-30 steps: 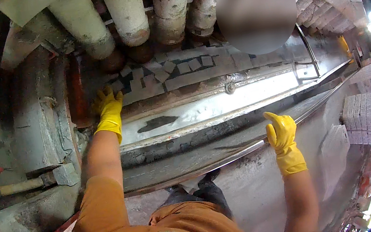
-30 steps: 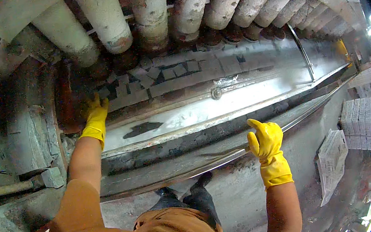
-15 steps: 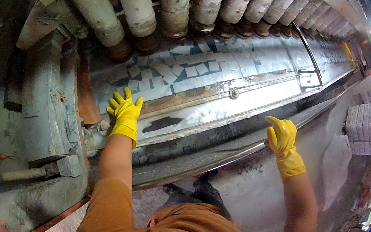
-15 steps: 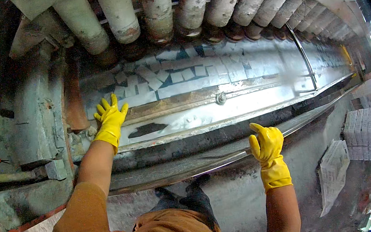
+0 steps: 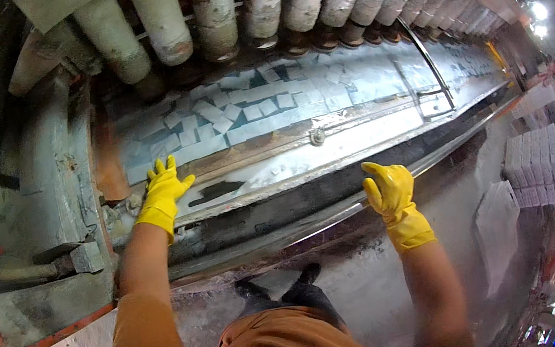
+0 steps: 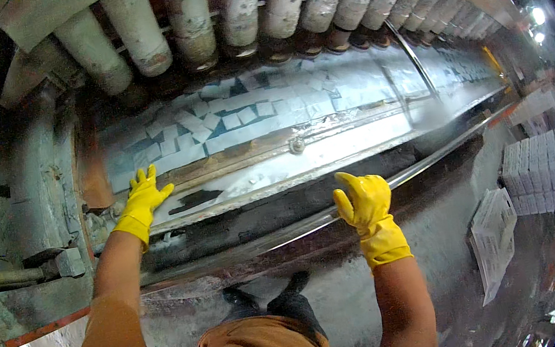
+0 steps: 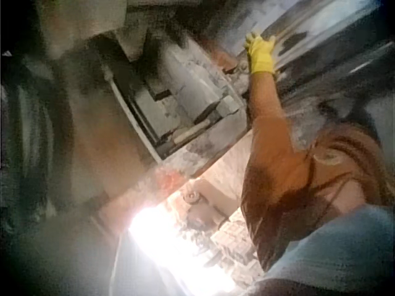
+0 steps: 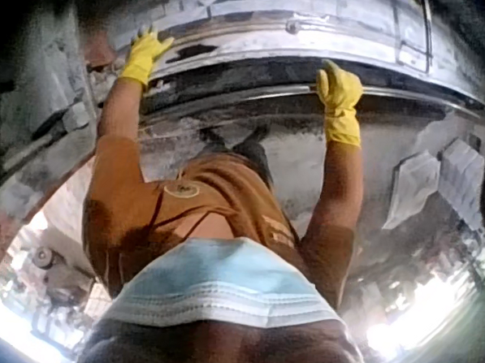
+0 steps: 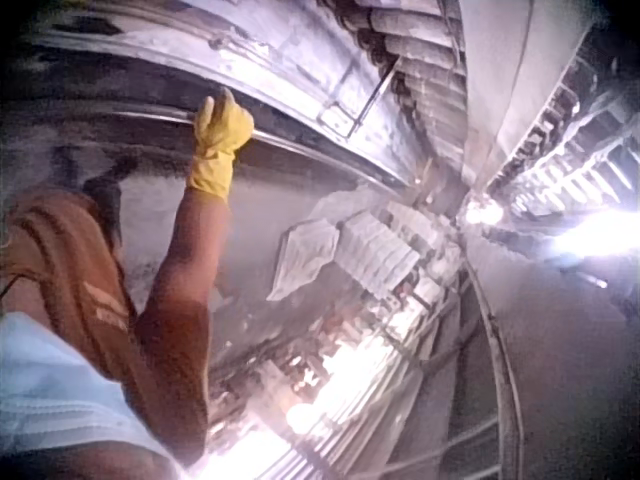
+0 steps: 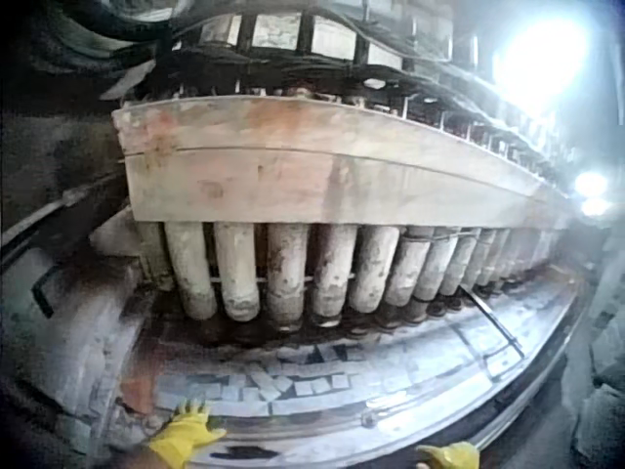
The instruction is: The person repeatedly picks up small white rectangular tiles from a conveyor belt and places them into a plastic crate. The person wears yellow gloves and an orange shirt while working in a factory setting.
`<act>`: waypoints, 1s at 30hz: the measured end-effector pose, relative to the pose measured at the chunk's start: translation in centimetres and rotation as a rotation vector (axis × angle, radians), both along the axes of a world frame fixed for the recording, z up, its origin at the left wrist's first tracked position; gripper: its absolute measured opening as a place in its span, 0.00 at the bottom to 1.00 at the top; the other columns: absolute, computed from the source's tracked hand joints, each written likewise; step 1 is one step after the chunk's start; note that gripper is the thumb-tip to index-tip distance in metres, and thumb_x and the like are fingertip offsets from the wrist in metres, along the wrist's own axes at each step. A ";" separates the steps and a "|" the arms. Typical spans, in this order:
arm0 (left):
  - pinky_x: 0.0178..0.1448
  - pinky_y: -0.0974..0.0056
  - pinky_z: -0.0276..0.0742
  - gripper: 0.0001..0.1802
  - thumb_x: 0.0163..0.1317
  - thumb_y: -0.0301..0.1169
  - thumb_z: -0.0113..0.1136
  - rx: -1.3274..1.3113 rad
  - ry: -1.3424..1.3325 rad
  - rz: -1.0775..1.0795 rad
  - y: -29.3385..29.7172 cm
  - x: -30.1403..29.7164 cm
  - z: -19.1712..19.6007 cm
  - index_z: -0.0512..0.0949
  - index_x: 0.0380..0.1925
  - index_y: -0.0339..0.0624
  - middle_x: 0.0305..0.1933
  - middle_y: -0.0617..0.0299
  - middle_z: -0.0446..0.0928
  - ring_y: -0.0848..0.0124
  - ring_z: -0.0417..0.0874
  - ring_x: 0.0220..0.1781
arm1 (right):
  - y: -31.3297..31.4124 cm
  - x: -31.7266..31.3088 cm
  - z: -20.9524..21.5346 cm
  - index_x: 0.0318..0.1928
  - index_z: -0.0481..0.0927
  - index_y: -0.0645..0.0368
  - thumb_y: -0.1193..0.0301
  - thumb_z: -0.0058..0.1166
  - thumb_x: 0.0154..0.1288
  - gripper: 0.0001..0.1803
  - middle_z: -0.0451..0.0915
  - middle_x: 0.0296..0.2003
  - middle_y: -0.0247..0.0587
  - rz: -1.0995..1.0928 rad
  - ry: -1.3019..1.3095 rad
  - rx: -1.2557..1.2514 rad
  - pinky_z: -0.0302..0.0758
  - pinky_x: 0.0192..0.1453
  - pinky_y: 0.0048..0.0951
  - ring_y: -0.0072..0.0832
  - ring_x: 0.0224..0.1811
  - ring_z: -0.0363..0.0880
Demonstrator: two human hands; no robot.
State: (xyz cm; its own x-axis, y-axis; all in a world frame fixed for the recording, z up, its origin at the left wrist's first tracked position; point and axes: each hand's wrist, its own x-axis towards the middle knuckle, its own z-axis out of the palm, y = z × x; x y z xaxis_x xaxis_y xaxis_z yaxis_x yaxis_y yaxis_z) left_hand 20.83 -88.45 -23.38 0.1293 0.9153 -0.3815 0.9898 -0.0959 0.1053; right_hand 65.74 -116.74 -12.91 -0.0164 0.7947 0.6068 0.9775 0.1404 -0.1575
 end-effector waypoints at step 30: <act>0.52 0.47 0.81 0.41 0.46 0.59 0.76 0.499 0.001 -0.488 -26.5 28.0 12.6 0.81 0.55 0.44 0.45 0.47 0.86 0.47 0.86 0.48 | -11.8 2.8 -3.2 0.56 0.80 0.60 0.67 0.61 0.67 0.19 0.82 0.52 0.56 0.259 0.431 0.491 0.74 0.66 0.46 0.49 0.56 0.80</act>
